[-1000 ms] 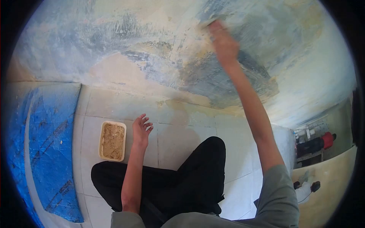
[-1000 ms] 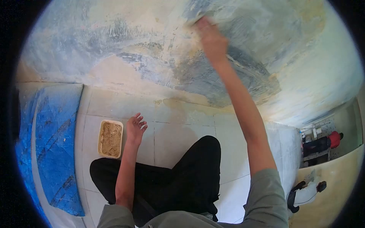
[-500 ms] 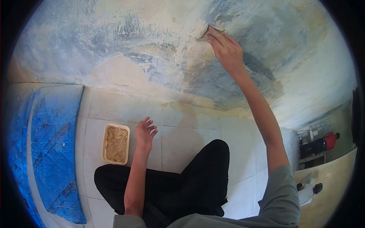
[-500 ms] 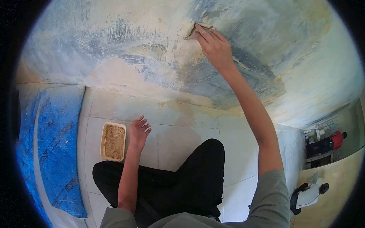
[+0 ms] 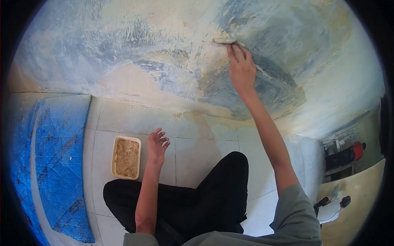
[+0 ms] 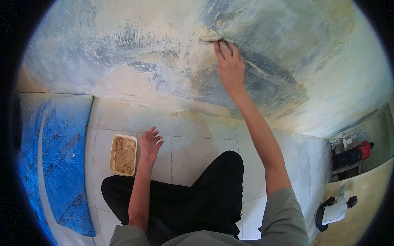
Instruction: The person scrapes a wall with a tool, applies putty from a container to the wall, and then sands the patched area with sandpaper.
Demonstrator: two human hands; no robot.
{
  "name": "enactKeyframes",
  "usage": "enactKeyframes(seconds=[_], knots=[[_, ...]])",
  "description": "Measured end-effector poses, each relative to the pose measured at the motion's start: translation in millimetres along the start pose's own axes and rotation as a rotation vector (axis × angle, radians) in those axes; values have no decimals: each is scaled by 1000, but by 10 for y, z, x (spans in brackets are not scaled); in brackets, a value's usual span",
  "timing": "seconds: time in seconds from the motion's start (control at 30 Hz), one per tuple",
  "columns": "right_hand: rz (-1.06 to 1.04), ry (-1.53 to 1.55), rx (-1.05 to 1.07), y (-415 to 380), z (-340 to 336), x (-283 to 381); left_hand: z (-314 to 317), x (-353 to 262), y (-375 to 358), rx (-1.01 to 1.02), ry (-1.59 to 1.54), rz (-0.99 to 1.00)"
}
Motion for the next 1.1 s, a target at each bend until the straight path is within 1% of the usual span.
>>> enactKeyframes(seconds=[0.07,0.13,0.17,0.23,0.27,0.33,0.37,0.43,0.47,0.53,0.57,0.63,0.67,0.73,0.77,0.8,0.83,0.87,0.9,0.93,0.97,1.03,1.07,1.1], knots=[[22,-31,1,-92,84,74,-6,-1,16,4,1,-3],[-31,113,-17,-153,145,159,-7,13,19,7,-7,-14],[-31,113,-20,-151,174,134,-5,8,14,7,-7,-11],[-161,55,16,-90,233,138,-4,5,2,8,-37,-13],[-159,54,13,-59,232,108,-3,1,1,9,-35,-10],[-78,152,1,2,213,17,-9,-2,1,7,-46,-22],[-75,153,2,8,206,79,-8,-15,9,5,-44,-22],[260,150,-2,-62,206,62,-12,-3,4,-5,-44,-17],[268,147,5,-124,264,141,-24,11,4,-6,-36,-23],[174,230,-58,-212,361,338,-37,12,23,-5,-50,-35],[177,229,-61,-223,368,237,-36,-1,17,-4,-47,-33],[-160,-26,33,-205,381,73,-25,-11,4,-1,-51,-20],[-166,-25,31,-188,360,-64,-23,-5,9,-1,-57,-18],[-200,-118,23,-162,341,-210,-31,5,23,5,-46,-23],[-206,-115,25,-151,322,-21,-30,27,13,3,-52,-26],[-30,119,-2,-137,260,200,-18,34,3,2,-45,-22],[155,350,-33,-169,262,257,-9,16,6,2,-29,-15],[168,351,-38,-185,356,220,1,8,8,0,-16,-12],[-162,394,163,-172,589,441,-2,16,-6,7,-21,-20],[-497,432,359,-222,679,697,-23,-1,-20,12,-28,-29],[-488,437,356,-206,664,678,-56,-28,-32,7,-19,-27],[-113,188,229,6,562,230,-52,-55,-16,-6,-29,-16],[103,31,68,47,417,-14,-36,-60,4,-6,-34,-19],[101,34,78,68,430,13,-48,-61,7,-16,-43,-15]])
Point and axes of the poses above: each hand's wrist, its own y-axis towards the middle knuckle, its own z-axis out of the palm, x = y × z, the point moved 7 cm from there along y, towards the middle knuckle, and after that the axes turned 5 degrees about -z, right-handed, at the moved point
